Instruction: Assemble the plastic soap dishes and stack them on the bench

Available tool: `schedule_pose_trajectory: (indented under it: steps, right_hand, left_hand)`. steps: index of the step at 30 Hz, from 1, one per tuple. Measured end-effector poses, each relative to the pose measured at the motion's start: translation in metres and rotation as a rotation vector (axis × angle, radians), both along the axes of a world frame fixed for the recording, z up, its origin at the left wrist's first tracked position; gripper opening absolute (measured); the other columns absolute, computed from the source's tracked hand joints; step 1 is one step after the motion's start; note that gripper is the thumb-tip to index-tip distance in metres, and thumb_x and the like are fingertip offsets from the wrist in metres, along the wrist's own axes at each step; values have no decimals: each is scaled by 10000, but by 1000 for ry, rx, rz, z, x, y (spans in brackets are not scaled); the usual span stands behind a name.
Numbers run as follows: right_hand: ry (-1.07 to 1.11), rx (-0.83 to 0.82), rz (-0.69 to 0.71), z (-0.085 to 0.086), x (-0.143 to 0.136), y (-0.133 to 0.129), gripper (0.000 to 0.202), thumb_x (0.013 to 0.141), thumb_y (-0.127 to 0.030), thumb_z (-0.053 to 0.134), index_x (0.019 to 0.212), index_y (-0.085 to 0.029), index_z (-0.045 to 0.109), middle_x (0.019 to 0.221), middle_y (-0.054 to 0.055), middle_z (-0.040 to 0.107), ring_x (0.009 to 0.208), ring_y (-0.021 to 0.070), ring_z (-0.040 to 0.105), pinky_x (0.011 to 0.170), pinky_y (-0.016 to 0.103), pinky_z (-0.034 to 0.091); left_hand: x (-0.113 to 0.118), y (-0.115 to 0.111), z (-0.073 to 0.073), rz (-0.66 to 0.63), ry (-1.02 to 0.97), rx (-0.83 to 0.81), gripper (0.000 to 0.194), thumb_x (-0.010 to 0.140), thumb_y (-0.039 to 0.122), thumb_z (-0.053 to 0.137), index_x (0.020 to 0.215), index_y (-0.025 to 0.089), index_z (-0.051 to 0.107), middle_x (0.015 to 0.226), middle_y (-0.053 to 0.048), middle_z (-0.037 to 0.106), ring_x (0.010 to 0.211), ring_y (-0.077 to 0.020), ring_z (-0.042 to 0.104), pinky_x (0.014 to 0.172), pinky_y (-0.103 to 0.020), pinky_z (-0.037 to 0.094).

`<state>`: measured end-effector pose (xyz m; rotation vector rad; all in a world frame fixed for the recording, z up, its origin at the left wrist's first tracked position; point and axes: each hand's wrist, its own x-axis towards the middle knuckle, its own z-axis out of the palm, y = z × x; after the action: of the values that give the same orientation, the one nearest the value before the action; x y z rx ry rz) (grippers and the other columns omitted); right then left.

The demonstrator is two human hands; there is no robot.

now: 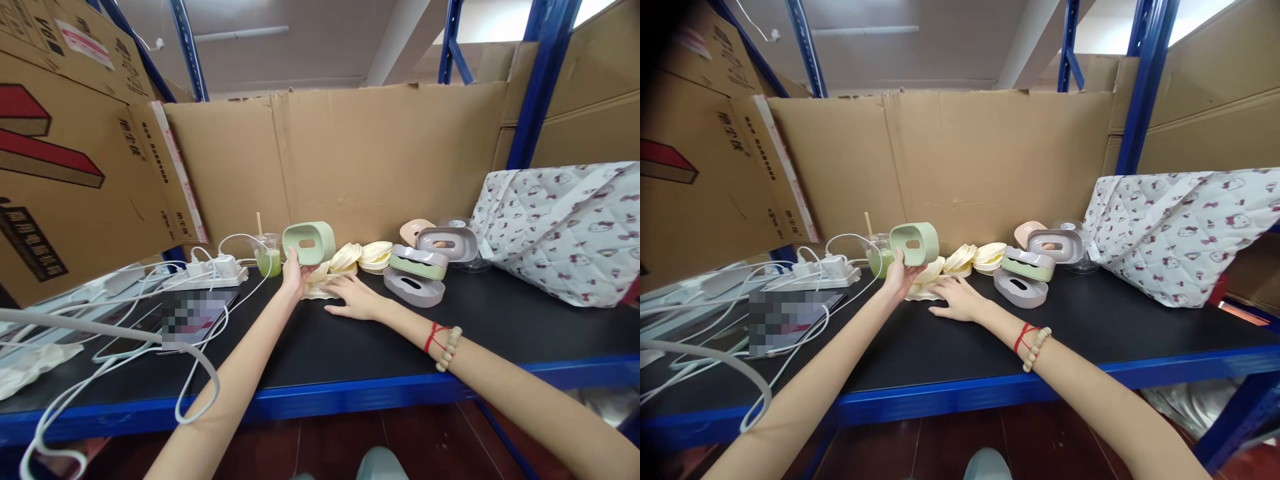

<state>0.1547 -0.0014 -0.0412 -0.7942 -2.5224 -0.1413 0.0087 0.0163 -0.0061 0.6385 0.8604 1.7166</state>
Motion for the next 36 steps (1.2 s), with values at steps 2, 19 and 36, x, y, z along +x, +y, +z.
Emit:
schedule_pose_trajectory:
  steps: [2, 19, 36]
  right_hand:
    - [28, -79, 4, -3, -5, 3, 307, 756, -307, 638, 1038, -187, 668, 1025, 110, 691, 989, 266, 618, 896, 446, 434]
    - [809, -197, -118, 16, 16, -2, 138, 758, -282, 605, 795, -206, 715, 830, 44, 712, 776, 185, 636, 695, 312, 487]
    - [253, 474, -31, 6, 16, -1, 238, 788, -105, 490, 591, -221, 557, 677, 4, 594, 702, 162, 523, 769, 342, 354]
  left_hand:
    - [-1, 1, 0, 6, 6, 3, 295, 925, 364, 401, 906, 148, 602, 770, -57, 679, 679, -150, 667, 687, -267, 545]
    - [-14, -4, 12, 143, -12, -34, 397, 930, 431, 283, 998, 188, 591, 706, -22, 646, 697, -145, 651, 668, -235, 489]
    - [18, -18, 1, -373, -84, -41, 245, 853, 332, 528, 857, 120, 651, 658, -63, 686, 679, -199, 674, 688, -306, 558]
